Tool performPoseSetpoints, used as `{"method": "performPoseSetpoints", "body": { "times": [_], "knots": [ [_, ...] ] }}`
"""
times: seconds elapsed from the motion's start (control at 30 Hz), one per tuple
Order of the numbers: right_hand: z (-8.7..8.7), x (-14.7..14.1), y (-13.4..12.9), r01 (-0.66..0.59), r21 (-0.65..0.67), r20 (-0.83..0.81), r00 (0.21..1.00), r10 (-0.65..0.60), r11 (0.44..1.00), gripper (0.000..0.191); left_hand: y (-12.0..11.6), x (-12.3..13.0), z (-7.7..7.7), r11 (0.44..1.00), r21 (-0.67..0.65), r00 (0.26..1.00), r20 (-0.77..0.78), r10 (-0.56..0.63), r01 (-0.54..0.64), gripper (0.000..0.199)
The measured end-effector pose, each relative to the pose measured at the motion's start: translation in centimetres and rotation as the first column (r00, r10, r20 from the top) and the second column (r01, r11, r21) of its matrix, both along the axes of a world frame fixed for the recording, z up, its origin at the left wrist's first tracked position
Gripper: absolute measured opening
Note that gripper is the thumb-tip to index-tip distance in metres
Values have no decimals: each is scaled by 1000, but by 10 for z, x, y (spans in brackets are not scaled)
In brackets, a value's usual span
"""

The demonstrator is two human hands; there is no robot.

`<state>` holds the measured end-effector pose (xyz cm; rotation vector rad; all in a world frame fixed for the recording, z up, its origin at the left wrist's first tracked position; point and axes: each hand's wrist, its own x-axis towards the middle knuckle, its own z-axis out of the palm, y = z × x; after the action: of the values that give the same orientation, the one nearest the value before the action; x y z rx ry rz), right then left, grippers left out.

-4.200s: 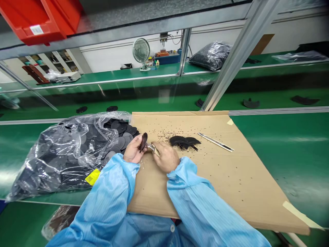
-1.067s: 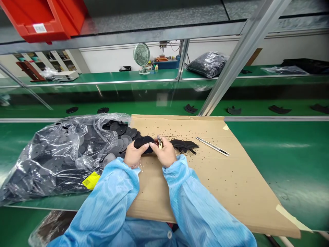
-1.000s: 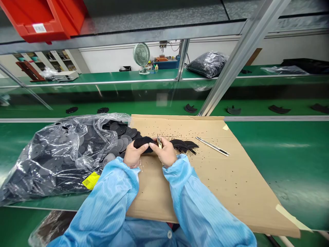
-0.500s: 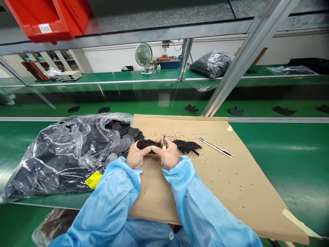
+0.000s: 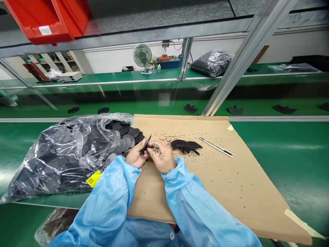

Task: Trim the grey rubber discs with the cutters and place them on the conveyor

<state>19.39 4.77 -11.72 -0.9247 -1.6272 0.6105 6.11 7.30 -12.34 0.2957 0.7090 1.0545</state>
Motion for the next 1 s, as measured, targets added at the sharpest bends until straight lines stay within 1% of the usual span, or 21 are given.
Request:
{"method": "performPoseSetpoints", "body": {
  "times": [0.17,0.37,0.47,0.53,0.6,0.67,0.7,0.73,0.8,0.83,0.87,0.9,0.93,0.97,1.0],
  "knots": [
    [-2,3,2,-38,97,27,999,35,995,16,-5,4,8,999,-38,1000,5,-25,25,28],
    [-3,3,4,6,136,28,1000,-10,991,14,-7,5,7,995,-47,996,-19,-86,85,29],
    [-2,2,3,7,147,31,999,-11,989,14,-7,5,4,996,-33,997,-27,-78,77,26],
    [-3,2,3,29,160,23,999,-33,987,14,-7,6,3,1000,30,999,-44,-1,3,17],
    [-5,2,4,100,160,-17,995,-99,982,13,-9,8,3,981,132,988,-48,150,-143,10],
    [-9,2,6,199,124,-76,979,-190,972,12,-9,11,7,937,216,955,-49,292,-275,23],
    [-11,3,8,243,97,-103,967,-233,965,12,-8,13,10,917,246,939,-64,337,-313,30],
    [-13,3,9,280,72,-125,955,-270,957,11,-6,13,14,904,275,927,-96,363,-326,35],
    [-16,3,11,329,32,-146,936,-321,944,10,5,12,24,891,343,899,-213,383,-298,40],
    [-17,3,12,345,18,-149,929,-339,938,10,15,10,30,882,383,865,-301,400,-275,39],
    [-18,2,12,357,7,-149,924,-352,934,10,28,7,36,867,431,805,-407,433,-249,38],
    [-18,2,12,363,-2,-146,922,-359,932,10,43,2,43,846,486,705,-521,481,-219,37],
    [-18,1,12,364,-8,-141,922,-361,931,10,60,-3,51,816,551,550,-633,545,-174,36],
    [-19,0,12,363,-10,-137,922,-361,932,10,78,-8,58,776,624,345,-710,614,-95,35],
    [-19,-1,11,362,-10,-134,923,-360,932,10,97,-13,66,756,655,143,-750,646,18,35]
  ]
}}
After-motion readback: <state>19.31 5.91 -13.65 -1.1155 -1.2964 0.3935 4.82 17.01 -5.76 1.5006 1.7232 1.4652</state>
